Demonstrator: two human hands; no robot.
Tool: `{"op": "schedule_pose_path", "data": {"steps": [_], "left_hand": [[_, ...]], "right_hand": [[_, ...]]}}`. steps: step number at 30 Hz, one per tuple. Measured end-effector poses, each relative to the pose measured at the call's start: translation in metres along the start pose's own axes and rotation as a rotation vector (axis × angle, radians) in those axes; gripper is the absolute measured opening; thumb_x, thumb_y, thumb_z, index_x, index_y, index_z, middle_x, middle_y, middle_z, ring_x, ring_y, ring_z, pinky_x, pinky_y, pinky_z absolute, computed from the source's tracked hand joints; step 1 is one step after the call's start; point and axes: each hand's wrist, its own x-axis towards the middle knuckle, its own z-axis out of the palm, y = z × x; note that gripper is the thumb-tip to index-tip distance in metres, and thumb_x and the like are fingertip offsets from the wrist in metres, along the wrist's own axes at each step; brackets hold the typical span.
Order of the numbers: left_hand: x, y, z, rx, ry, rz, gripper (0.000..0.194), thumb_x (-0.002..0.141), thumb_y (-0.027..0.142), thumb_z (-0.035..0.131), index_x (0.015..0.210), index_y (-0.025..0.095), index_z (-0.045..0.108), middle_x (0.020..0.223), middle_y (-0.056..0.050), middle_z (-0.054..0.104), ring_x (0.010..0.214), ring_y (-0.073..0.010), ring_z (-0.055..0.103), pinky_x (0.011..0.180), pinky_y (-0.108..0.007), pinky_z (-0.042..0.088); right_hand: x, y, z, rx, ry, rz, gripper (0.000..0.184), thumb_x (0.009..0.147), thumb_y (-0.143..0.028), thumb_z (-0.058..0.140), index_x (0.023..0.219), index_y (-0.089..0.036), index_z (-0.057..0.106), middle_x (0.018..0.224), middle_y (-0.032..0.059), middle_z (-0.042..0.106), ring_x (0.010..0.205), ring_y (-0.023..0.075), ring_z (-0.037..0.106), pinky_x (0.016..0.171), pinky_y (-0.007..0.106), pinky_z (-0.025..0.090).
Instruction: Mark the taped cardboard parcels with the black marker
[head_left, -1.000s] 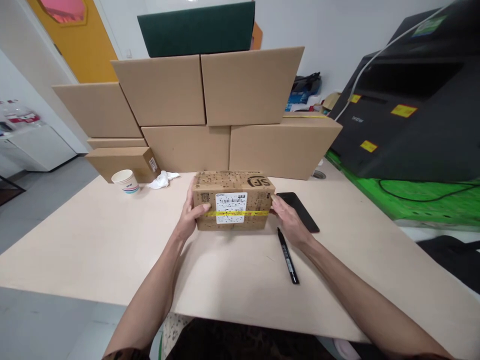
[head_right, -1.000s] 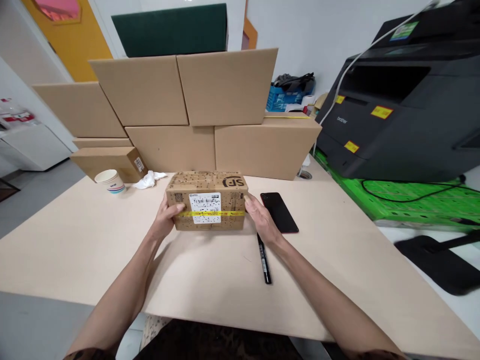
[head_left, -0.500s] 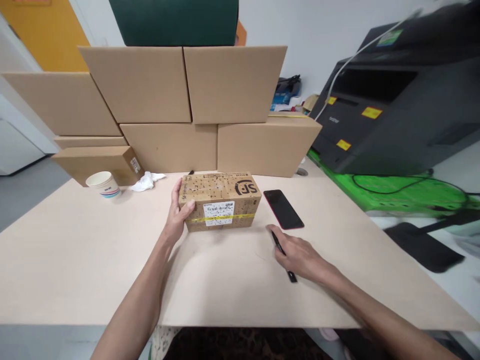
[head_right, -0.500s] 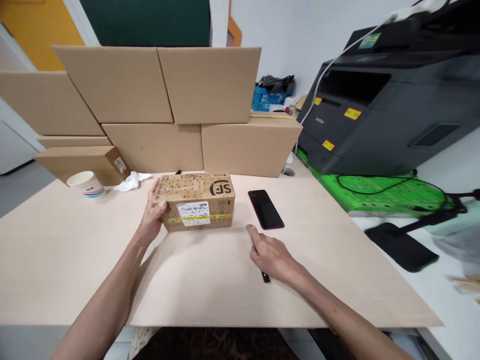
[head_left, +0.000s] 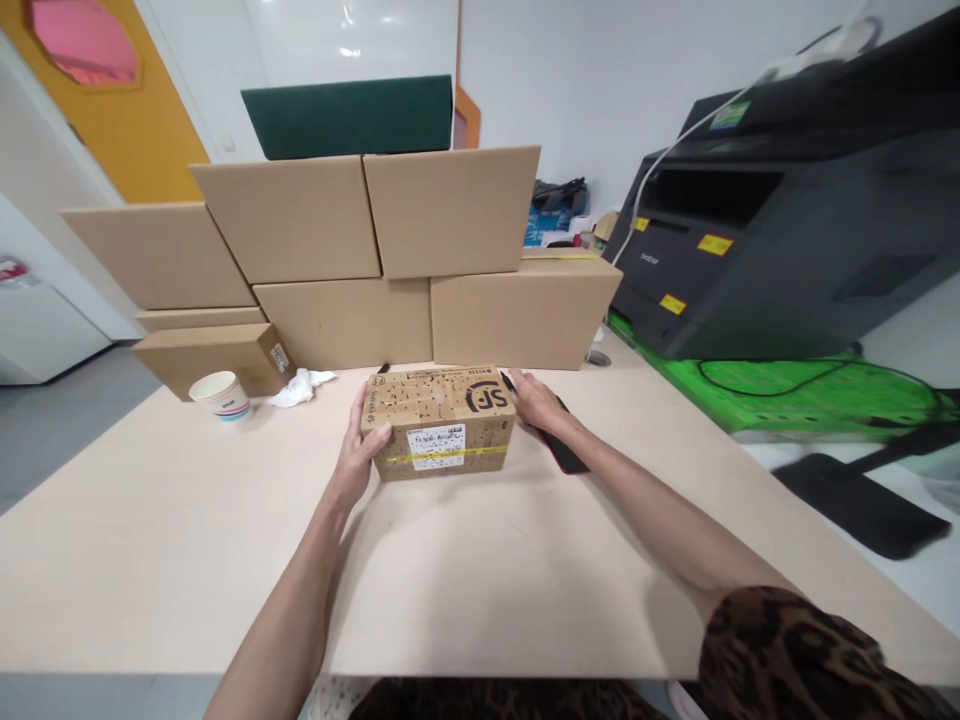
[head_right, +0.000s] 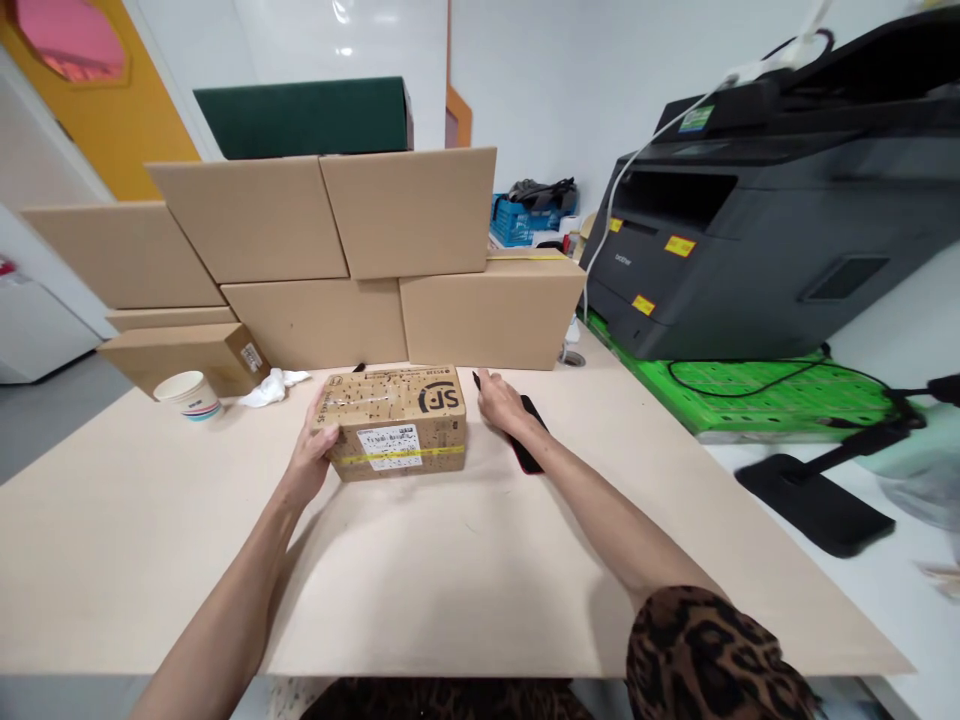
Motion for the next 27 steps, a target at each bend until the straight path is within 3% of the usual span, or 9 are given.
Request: {"op": "schedule_pose_path", "data": {"steps": [6,12,17,27], "left_hand": [[0.002,-0.01,-0.003,0.006,-0.055,0.0,0.093,0.084,0.06,0.078,0.161,0.026,0.038,0.158,-0.014,0.055,0.15,-0.0398,0.048,0.123,-0.054,0.042],[0.003,-0.02,-0.007,0.015,-0.117,-0.049,0.092,0.084,0.06,0.079,0.16,0.024,0.04,0.151,-0.017,0.061,0.144,-0.0419,0.054,0.119,-0.059,0.044],[0.002,-0.017,-0.007,0.046,-0.126,-0.029,0.094,0.081,0.057,0.083,0.158,0.02,0.043,0.147,-0.018,0.064,0.147,-0.0416,0.051,0.124,-0.06,0.039],[0.002,-0.012,-0.012,0.066,-0.299,-0.157,0.093,0.072,0.041,0.092,0.151,0.016,0.05,0.141,-0.021,0.069,0.134,-0.0435,0.063,0.114,-0.061,0.052]], "right_hand": [[-0.038,0.031,0.0,-0.011,0.058,0.136,0.044,0.107,-0.034,0.038,0.146,-0.016,0.049,0.142,0.021,0.061,0.127,0.0332,0.062,0.097,0.039,0.047],[-0.078,0.051,0.02,-0.062,0.039,0.271,0.065,0.1,-0.057,0.049,0.149,-0.014,0.049,0.136,0.0248,0.065,0.128,0.0441,0.058,0.098,0.052,0.048],[-0.082,0.055,0.029,-0.05,0.042,0.273,0.071,0.098,-0.058,0.049,0.152,-0.013,0.047,0.139,0.0252,0.065,0.128,0.0446,0.058,0.098,0.054,0.048],[-0.086,0.069,0.031,0.038,0.054,0.292,0.081,0.09,-0.065,0.056,0.155,-0.018,0.045,0.142,0.0213,0.065,0.128,0.045,0.059,0.097,0.053,0.049]]}}
